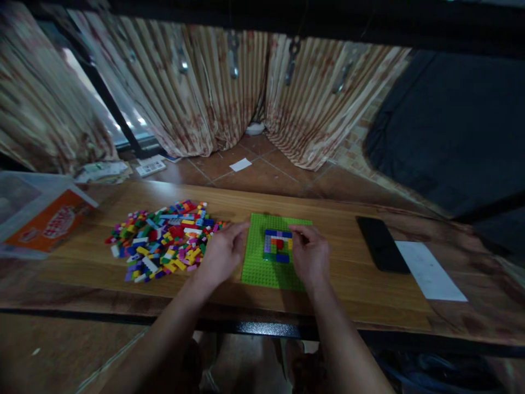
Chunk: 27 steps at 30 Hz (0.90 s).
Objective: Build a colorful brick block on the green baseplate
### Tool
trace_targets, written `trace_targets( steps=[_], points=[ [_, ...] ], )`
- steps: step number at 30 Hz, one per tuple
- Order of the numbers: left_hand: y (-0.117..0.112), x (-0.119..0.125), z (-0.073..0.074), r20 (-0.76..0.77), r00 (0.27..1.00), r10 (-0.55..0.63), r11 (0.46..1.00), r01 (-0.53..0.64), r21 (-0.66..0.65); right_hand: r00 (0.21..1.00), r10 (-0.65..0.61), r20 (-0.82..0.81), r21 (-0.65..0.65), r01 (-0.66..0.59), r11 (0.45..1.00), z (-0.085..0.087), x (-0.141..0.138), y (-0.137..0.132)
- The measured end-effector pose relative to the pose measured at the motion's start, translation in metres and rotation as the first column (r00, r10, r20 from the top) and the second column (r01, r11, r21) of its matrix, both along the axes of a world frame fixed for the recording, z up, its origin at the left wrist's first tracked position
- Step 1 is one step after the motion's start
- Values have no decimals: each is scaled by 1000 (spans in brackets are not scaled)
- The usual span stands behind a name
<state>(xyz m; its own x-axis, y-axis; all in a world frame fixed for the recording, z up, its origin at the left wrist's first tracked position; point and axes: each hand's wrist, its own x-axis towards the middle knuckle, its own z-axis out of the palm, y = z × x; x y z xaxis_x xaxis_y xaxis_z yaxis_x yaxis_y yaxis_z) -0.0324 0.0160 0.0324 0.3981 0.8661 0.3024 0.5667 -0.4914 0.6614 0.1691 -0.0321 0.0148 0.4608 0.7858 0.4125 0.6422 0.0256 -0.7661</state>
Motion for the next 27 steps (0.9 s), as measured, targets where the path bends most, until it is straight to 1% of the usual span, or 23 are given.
trace_targets(
  steps=[2,4,7,10,13,15,21,24,27],
  points=[
    [15,-18,1,142,984,107,994,-108,1,999,45,25,-3,-45,999,-1,-6,-1],
    [29,-39,1,269,935,232,972,-233,-29,994,92,56,-13,-92,996,-1,-13,-2],
    [42,-67,2,442,796,414,908,-395,-140,988,143,66,-24,-142,990,-1,-25,-3],
    [48,-87,7,567,637,523,845,-475,-246,976,203,78,-58,-199,978,0,-38,-3],
    [49,-98,13,648,502,572,809,-476,-345,946,297,127,-81,-288,954,0,-54,-3],
    [50,-104,15,684,437,584,797,-466,-383,921,356,159,-92,-345,934,0,-66,-3],
    [51,-125,17,728,307,613,759,-485,-434,866,466,182,-159,-442,883,-4,-93,-2],
    [49,-135,18,752,220,621,752,-436,-494,838,506,201,-177,-477,861,-11,-103,1],
    [48,-139,19,772,152,617,762,-359,-538,806,542,238,-189,-509,840,-17,-111,7]
  ],
)
